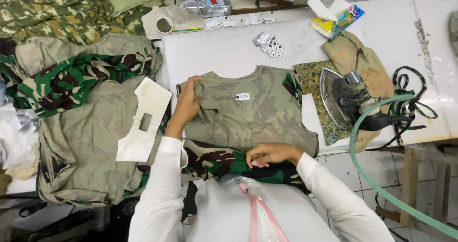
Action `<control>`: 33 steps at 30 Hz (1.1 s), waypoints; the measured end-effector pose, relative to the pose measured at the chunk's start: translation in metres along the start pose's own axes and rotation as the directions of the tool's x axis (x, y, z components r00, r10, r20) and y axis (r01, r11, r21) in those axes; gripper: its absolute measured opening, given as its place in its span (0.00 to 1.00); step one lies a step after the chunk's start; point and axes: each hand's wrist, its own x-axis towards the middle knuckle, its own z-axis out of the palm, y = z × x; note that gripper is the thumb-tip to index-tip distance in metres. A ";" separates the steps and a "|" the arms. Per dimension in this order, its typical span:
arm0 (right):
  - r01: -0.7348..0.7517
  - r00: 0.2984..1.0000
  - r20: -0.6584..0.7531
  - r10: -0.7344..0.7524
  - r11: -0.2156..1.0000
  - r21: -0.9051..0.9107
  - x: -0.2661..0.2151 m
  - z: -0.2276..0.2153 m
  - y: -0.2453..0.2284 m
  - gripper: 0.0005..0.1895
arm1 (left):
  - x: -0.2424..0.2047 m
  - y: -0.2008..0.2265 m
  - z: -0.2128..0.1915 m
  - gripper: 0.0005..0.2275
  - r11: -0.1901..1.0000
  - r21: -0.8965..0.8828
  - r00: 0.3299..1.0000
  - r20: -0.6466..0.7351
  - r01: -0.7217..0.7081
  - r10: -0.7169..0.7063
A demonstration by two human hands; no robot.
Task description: The person irons a camouflage-patterned shirt on a white table. They repeatedly place a white template over the collar area, press it down, and iron over it. The person also smooths the fabric with their hands and handles small rectangular tags on the table.
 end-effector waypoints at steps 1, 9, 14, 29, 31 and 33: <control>-0.001 1.000 -0.005 0.001 1.000 0.003 0.007 0.002 0.016 0.06 | 0.011 -0.011 0.007 0.22 1.000 -0.001 1.000 0.006 -0.001 0.001; -0.043 0.791 -0.599 -0.125 0.965 -0.259 0.054 0.010 0.135 0.26 | 0.039 -0.058 0.055 0.24 0.773 0.591 0.944 -0.053 -0.233 0.325; 0.278 0.909 -0.245 -0.339 0.927 -0.251 0.034 0.031 0.039 0.19 | -0.035 -0.002 0.068 0.17 0.936 0.247 0.800 0.597 -0.250 0.056; 0.255 0.942 -0.137 -0.307 0.918 -0.303 0.013 0.055 0.027 0.17 | -0.073 -0.062 0.210 0.08 0.500 0.106 0.469 0.552 -0.860 0.690; 0.223 0.937 -0.195 -0.288 0.928 -0.300 0.012 0.060 0.020 0.18 | -0.084 -0.056 0.206 0.09 0.661 -0.034 0.559 0.503 -0.749 0.659; 0.246 0.873 -0.187 -0.450 0.739 -0.628 0.015 0.055 0.011 0.11 | -0.089 -0.058 0.208 0.08 0.809 -0.169 0.616 0.568 -0.563 0.546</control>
